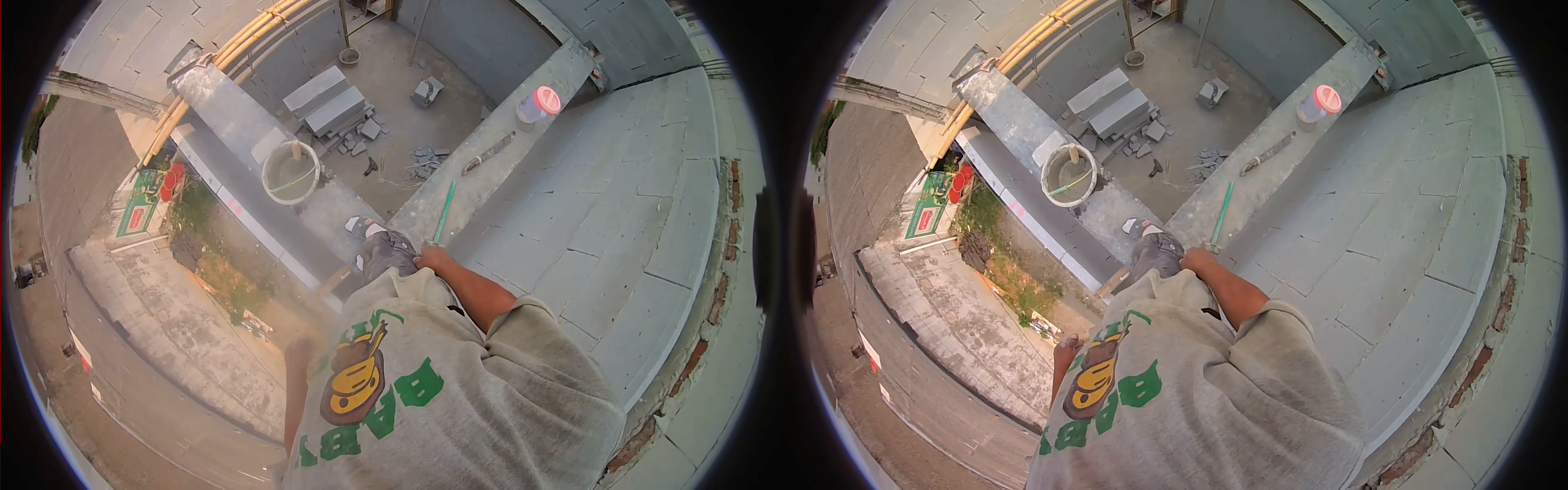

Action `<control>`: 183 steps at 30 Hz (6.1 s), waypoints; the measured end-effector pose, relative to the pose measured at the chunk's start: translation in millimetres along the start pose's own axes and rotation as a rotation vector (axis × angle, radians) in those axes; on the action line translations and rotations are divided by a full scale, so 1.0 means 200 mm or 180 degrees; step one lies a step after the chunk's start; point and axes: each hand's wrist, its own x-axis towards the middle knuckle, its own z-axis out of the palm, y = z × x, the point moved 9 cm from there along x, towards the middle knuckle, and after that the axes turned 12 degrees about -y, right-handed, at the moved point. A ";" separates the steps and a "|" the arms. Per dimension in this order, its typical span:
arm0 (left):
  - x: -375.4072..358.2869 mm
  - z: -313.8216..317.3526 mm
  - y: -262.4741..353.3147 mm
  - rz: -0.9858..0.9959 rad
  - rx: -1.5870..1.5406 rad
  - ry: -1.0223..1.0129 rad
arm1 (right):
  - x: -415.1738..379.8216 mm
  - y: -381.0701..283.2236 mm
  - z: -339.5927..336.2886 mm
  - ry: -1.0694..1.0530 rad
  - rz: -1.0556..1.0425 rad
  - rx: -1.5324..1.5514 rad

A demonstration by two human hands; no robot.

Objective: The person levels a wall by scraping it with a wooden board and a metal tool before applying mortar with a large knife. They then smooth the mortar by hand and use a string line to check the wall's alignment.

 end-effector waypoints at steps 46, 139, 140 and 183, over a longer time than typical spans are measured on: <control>0.49 0.05 0.94 -0.0685 -0.1732 -0.0178 | -0.09 0.71 -0.25 0.0604 0.0028 0.0404; 1.30 0.18 1.56 -0.0343 -0.0892 -0.0716 | -0.04 1.34 -0.94 0.0794 0.0859 0.1667; 1.26 0.13 1.48 -0.0408 -0.0913 -0.0670 | -0.04 1.30 -0.85 0.0715 0.0844 0.1710; 3.15 1.09 1.44 0.0485 0.0024 0.0175 | 2.31 2.58 -0.80 0.3111 0.0733 0.4852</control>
